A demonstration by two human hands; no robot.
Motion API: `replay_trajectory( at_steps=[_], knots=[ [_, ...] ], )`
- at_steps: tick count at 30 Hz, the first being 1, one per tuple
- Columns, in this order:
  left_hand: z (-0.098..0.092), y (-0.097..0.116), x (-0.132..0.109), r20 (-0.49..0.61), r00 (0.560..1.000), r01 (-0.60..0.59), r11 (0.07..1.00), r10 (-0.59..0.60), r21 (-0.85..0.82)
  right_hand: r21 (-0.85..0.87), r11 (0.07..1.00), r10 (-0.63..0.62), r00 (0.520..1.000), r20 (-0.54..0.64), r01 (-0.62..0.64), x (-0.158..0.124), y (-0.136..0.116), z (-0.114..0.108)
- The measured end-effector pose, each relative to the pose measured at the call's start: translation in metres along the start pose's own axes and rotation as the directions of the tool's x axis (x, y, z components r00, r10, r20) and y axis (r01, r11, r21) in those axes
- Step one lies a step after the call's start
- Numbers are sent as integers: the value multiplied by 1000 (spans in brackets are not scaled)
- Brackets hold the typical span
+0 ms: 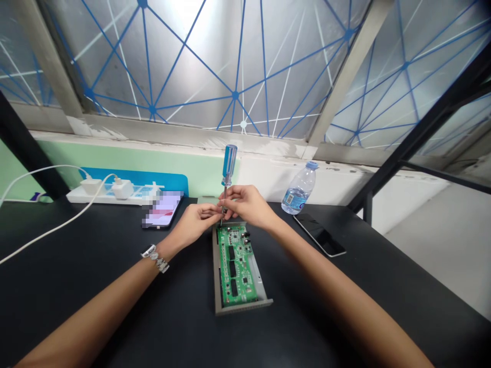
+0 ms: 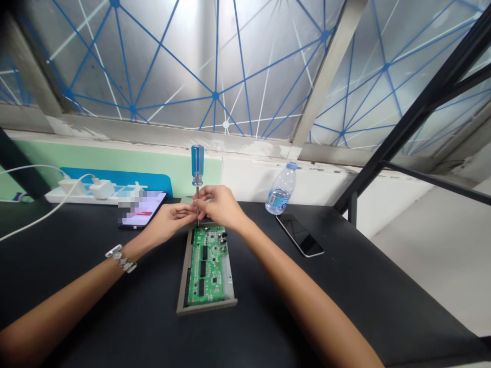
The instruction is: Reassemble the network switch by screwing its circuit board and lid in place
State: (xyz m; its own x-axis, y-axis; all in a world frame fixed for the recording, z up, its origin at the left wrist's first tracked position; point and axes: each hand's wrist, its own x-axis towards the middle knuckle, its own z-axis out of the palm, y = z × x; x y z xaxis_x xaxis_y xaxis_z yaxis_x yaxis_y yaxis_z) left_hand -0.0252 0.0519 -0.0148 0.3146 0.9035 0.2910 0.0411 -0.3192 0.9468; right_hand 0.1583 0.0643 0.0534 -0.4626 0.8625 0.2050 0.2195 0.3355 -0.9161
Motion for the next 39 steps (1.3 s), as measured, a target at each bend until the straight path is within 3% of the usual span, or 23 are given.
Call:
replay_trajectory(
  at_steps=[8,14,17,25,29,34,39],
  knots=[
    [5,-3,3,58,992,-112,994,113,-5,97,994,53,996,66,-59,-3,-8,11],
    [13,-8,4,6,998,-58,997,58,50,-254,967,-64,990,-123,31,-5,-2,13],
    [14,-5,2,-17,1000,-21,1000,21,8,-307,951,-95,983,-157,43,-5,3,8],
    [2,6,-4,-58,998,11,999,-8,47,-204,977,-85,994,-69,69,-2,6,1],
    [-2,10,-10,-81,997,-4,993,13,119,-48,998,-33,996,-84,29,-8,-5,-3],
    [-6,22,-27,-117,993,-2,969,31,245,183,983,54,987,-151,-26,-34,-10,-13],
    [-3,28,-44,-42,996,-49,911,73,410,437,900,123,961,-248,-3,-72,6,-20]
  ],
)
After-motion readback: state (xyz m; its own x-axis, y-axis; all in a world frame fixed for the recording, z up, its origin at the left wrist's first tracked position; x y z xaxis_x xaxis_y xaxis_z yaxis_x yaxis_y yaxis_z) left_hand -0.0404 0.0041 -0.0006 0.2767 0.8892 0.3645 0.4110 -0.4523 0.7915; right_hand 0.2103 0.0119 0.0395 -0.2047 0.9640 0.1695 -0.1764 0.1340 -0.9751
